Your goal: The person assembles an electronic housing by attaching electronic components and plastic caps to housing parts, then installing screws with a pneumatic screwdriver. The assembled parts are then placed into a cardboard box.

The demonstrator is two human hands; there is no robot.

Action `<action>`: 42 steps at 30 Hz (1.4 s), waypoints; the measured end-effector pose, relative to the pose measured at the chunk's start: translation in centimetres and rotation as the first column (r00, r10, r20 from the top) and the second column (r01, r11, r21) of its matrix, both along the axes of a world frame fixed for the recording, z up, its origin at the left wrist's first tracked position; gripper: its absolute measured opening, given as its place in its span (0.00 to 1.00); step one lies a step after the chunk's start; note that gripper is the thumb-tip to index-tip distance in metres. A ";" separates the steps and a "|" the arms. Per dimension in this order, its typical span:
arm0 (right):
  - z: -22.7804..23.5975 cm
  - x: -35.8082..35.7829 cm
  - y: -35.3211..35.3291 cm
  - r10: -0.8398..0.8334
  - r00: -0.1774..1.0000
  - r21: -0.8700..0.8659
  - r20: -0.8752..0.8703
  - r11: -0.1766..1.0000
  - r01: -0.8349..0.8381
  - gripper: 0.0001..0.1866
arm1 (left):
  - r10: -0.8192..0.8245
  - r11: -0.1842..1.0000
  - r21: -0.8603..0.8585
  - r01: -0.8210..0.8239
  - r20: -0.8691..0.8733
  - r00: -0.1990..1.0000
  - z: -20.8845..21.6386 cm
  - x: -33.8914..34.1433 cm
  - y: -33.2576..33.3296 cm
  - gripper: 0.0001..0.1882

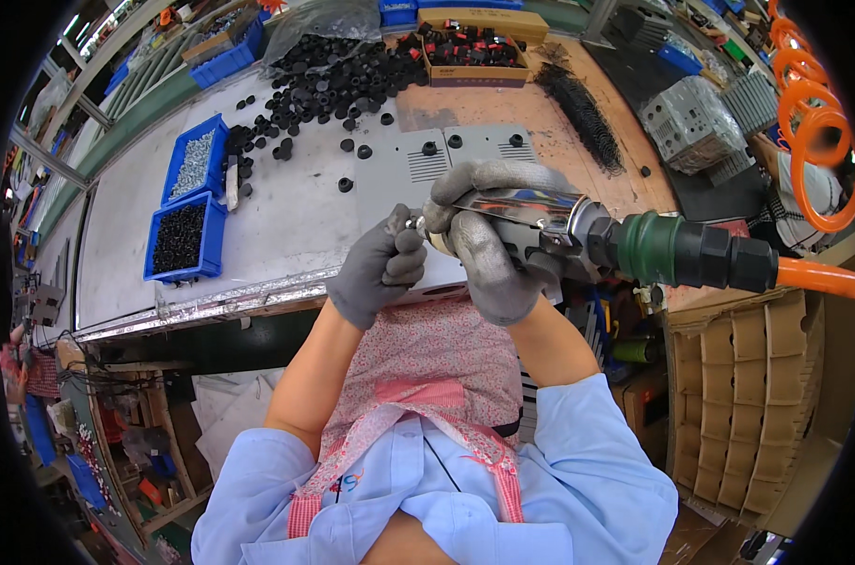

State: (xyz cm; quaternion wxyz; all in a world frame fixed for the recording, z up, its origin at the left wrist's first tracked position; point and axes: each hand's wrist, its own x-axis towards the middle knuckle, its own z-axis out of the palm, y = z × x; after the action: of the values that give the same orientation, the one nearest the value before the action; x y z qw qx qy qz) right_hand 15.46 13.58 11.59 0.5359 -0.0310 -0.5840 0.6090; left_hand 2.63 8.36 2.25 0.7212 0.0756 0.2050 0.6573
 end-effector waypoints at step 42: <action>-7.6 -12.7 17.2 -0.244 0.965 0.082 0.098 0.968 0.236 0.08 | -0.134 0.940 0.054 -0.336 -0.849 -0.511 -4.4 -6.5 14.6 0.16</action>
State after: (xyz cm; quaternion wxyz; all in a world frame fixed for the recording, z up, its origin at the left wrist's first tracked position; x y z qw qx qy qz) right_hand 2.79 30.78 4.01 0.5743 -0.1156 -0.6246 0.5164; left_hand -3.91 23.00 -2.17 0.1065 0.4828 0.8173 0.2960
